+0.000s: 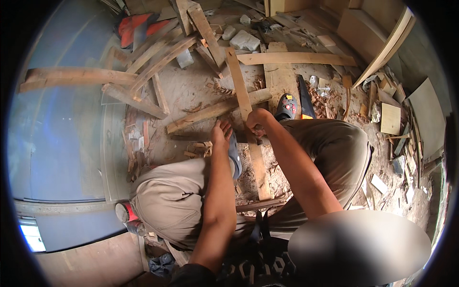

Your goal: The person sits on the floor and uses a hammer to pry apart and break down a wooden structure. They repeatedly strike joints and pull apart wooden planks, creating debris on the floor.

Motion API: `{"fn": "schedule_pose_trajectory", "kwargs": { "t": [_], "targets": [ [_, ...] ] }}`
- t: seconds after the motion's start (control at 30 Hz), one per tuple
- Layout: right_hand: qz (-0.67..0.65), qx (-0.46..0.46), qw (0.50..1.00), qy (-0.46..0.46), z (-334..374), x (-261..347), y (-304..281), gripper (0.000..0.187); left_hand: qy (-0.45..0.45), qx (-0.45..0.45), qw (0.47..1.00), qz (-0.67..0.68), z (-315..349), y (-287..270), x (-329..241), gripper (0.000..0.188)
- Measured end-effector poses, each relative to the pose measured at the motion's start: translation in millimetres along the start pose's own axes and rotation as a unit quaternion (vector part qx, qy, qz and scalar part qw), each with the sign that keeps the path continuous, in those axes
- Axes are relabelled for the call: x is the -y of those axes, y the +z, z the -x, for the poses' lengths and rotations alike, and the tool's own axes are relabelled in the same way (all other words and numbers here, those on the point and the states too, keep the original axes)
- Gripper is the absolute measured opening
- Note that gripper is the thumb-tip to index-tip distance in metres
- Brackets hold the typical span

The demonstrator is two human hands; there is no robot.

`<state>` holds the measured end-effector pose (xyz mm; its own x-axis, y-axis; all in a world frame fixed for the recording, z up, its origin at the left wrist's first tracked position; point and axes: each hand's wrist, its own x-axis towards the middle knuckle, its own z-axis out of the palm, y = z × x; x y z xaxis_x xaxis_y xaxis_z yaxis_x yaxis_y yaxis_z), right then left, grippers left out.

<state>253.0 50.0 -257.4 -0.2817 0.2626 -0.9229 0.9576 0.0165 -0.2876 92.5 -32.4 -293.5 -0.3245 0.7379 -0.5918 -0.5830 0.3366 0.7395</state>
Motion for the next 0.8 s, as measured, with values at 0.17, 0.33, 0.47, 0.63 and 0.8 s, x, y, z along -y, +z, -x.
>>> {"fn": "schedule_pose_trajectory", "kwargs": {
  "t": [0.17,0.33,0.47,0.63,0.8],
  "targets": [
    [-0.081,-0.007,0.995,0.058,8,-15,18,0.018,0.010,0.023,0.999,-0.029,1,5,0,0.030],
    [-0.264,-0.117,0.957,0.008,1,-29,43,0.010,0.021,0.070,0.997,0.007,-12,42,1,0.025],
    [-0.359,-0.122,0.925,-0.006,-3,-35,40,0.013,0.013,0.089,0.996,-0.015,-9,63,11,0.025],
    [-0.338,-0.125,0.933,0.015,12,-14,43,0.013,0.012,0.068,0.997,0.035,-11,61,18,0.025],
    [-0.318,-0.100,0.943,-0.010,3,-11,41,0.013,0.053,0.097,0.993,-0.033,-21,48,26,0.030]
  ]
}}
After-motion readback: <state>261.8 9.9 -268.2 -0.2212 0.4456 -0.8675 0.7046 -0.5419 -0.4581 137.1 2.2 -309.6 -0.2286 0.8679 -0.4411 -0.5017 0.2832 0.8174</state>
